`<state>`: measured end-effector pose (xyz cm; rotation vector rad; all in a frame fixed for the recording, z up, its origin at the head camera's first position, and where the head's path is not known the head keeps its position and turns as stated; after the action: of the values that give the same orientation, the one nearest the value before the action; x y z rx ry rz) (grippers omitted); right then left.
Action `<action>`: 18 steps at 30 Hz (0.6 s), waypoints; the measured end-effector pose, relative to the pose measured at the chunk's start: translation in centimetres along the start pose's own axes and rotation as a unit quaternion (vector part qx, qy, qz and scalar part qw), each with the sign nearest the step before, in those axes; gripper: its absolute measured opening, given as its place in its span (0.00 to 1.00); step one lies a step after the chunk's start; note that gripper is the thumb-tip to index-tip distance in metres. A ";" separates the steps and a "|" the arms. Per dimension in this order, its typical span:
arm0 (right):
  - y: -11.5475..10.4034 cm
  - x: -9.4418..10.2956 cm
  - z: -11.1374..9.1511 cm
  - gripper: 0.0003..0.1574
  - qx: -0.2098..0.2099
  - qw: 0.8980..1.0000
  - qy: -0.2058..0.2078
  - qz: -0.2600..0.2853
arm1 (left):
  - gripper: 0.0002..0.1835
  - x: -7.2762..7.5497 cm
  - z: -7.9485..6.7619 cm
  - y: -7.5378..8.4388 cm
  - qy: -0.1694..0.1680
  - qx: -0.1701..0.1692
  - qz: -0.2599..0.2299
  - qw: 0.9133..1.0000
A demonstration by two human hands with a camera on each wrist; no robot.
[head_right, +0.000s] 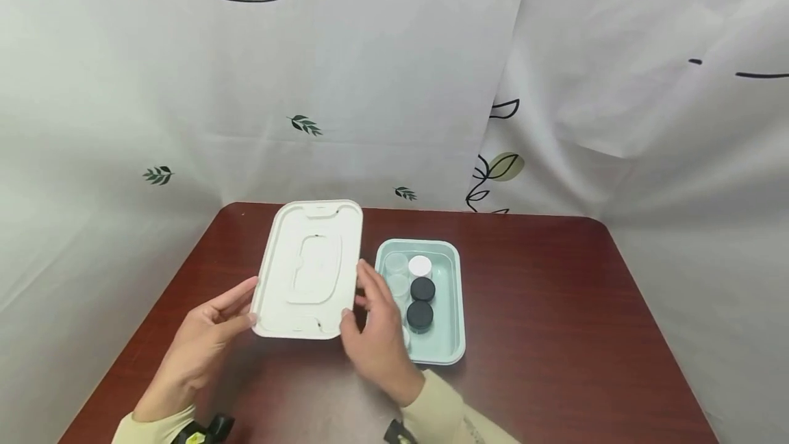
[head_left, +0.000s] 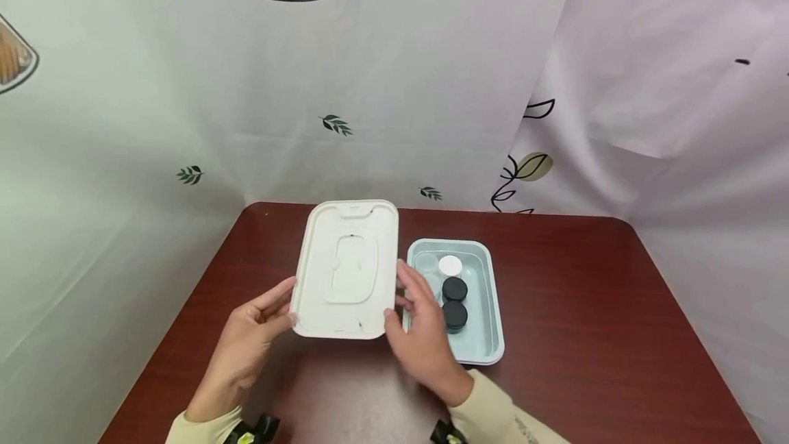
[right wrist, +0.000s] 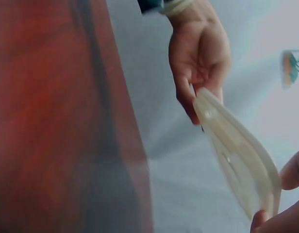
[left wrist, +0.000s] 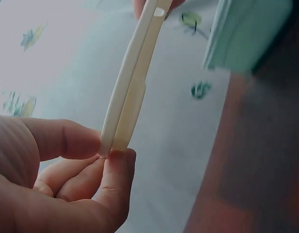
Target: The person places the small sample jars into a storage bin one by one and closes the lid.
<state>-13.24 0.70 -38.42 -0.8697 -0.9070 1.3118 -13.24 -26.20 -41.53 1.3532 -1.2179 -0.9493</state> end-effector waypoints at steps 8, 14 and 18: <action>-1.2 5.7 3.5 0.43 -0.009 1.000 -0.003 -0.023 | 0.35 -4.5 -0.2 1.9 -0.041 -0.008 -0.004 0.999; -1.3 9.8 5.8 0.41 -0.067 0.997 -0.005 -0.044 | 0.38 -7.3 -0.5 2.9 -0.065 -0.035 -0.018 0.997; -1.4 11.7 6.8 0.36 -0.099 0.993 -0.008 -0.062 | 0.39 -8.9 -0.6 3.9 -0.067 -0.077 -0.029 0.994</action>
<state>-18.38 12.38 -33.74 -0.9401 -1.0992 1.1359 -14.78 -17.18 -38.34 1.2233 -1.1844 -1.1665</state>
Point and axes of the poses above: each hand's wrist, its own z-axis towards the middle knuckle, its own x-axis out of the back of the hand, y = z × x, the point moved 9 cm from there along z, towards the middle knuckle, and after that the axes turned 5 degrees about y, right-handed, at the moved point
